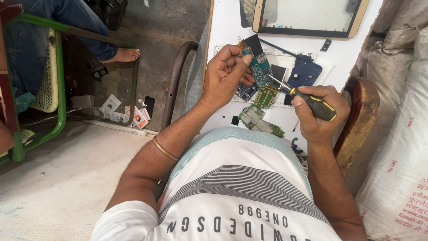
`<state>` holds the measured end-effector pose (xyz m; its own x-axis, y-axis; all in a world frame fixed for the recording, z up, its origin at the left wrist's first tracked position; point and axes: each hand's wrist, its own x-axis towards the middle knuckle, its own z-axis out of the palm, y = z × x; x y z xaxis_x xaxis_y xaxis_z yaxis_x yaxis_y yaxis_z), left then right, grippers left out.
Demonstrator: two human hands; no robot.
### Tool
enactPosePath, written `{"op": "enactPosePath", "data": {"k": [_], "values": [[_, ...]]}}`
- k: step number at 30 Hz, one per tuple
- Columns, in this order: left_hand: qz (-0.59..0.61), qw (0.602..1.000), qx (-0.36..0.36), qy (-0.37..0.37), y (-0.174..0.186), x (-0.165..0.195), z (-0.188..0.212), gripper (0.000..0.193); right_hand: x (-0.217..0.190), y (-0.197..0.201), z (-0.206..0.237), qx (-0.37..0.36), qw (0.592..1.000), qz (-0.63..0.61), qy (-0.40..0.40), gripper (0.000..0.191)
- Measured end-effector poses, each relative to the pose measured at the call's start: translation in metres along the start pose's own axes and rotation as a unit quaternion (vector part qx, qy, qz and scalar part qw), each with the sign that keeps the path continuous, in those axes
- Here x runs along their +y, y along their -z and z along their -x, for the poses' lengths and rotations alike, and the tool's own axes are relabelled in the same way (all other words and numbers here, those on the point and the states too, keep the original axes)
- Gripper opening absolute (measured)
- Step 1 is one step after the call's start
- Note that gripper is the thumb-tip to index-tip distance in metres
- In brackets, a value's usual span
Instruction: The person sits at a repair bench and uses a screwdriver to work on a disassembled smartphone motherboard, prying and adjusting small components on the board while holding it steady with the other hand. Disassembled phone parts, a tablet and other boards lie on the bench around the work area.
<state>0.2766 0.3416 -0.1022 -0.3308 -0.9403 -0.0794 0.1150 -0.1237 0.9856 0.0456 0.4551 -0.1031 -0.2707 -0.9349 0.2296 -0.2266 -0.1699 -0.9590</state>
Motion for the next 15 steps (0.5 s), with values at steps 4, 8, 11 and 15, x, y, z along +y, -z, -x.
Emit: {"op": "enactPosePath", "data": {"k": [4,8,11,15], "values": [[0.004,1.000,-0.001,-0.006,0.0003,-0.0011,0.0017,0.015,0.0002,0.0010,0.0019,0.003,1.000,-0.004,-0.012,0.014],[0.012,1.000,-0.001,-0.002,-0.0010,-0.0014,0.0025,0.014,0.0010,0.0029,0.0047,0.008,1.000,0.011,0.006,0.013],[0.018,1.000,0.001,0.006,-0.0017,-0.0012,0.0027,0.014,0.0023,0.0019,0.0042,0.000,0.999,0.025,0.026,0.015],[0.019,1.000,0.004,0.012,-0.0016,-0.0009,0.0022,0.014,0.0012,-0.0008,0.0045,-0.004,0.998,0.030,0.049,0.014]]}}
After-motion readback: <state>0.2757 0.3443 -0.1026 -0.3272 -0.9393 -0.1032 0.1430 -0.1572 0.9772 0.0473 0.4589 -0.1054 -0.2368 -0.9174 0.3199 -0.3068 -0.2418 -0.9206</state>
